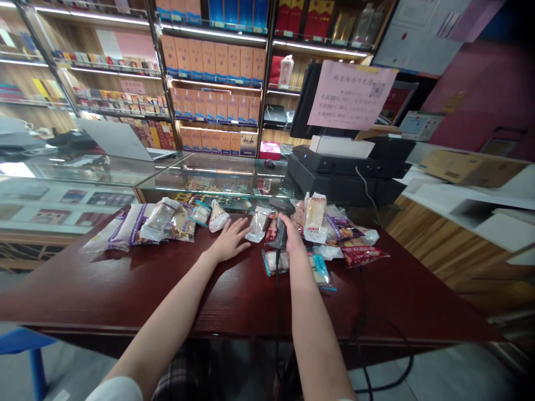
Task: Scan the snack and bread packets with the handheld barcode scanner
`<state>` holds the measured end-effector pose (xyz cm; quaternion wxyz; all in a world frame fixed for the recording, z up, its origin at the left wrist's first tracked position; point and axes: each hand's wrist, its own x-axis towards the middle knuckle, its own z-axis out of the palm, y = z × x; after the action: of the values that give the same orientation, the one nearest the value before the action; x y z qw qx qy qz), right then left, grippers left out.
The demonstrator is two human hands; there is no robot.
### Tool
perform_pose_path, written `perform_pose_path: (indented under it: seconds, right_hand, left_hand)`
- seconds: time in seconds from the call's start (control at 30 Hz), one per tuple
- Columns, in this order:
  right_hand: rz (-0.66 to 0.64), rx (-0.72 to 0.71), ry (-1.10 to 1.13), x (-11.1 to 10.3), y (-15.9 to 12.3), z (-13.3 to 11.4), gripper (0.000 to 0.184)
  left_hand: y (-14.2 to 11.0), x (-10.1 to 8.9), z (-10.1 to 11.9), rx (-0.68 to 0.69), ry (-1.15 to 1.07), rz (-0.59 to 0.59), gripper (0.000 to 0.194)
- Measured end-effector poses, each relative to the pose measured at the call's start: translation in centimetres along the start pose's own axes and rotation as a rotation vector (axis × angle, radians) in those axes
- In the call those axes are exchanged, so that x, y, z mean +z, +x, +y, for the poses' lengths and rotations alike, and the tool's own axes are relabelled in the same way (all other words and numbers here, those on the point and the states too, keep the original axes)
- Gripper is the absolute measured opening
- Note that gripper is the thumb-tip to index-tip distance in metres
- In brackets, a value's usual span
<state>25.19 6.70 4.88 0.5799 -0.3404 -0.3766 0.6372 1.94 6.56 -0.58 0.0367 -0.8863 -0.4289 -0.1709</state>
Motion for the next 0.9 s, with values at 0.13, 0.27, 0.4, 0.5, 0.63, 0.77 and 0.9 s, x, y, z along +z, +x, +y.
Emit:
perform_pose_path:
  seconds: [0.13,0.27,0.4,0.5,0.63,0.77,0.9]
  right_hand:
    - [-0.008,-0.03,-0.019,-0.2,0.2,0.4,0.036]
    - [-0.012,-0.01,-0.021,-0.2,0.3,0.4,0.037]
    - [0.007,-0.002,-0.024,-0.1,0.4,0.3,0.037]
    - [0.008,-0.001,-0.028,-0.1,0.5,0.4,0.038]
    - [0.007,-0.011,-0.037,-0.1,0.4,0.5,0.038]
    - [0.017,0.01,-0.05,0.2,0.2,0.3,0.039]
    - [0.014,0.015,-0.054,0.4,0.1,0.2,0.039]
  left_hand:
    - [0.4,0.8,1.5,0.077,-0.103,-0.191,0.061]
    - [0.7,0.2,1.3,-0.072,-0.037,-0.157,0.049]
    - [0.7,-0.8,0.4,-0.294,0.109,-0.044,0.046]
    - [0.5,-0.6,0.0,-0.368,0.111,0.053,0.055]
    - [0.4,0.4,0.0,-0.431,0.072,0.035,0.08]
    - [0.6,0.4,0.2,-0.429,0.068,0.0,0.062]
    - [0.4,-0.8,0.5,-0.436,0.11,0.117,0.053]
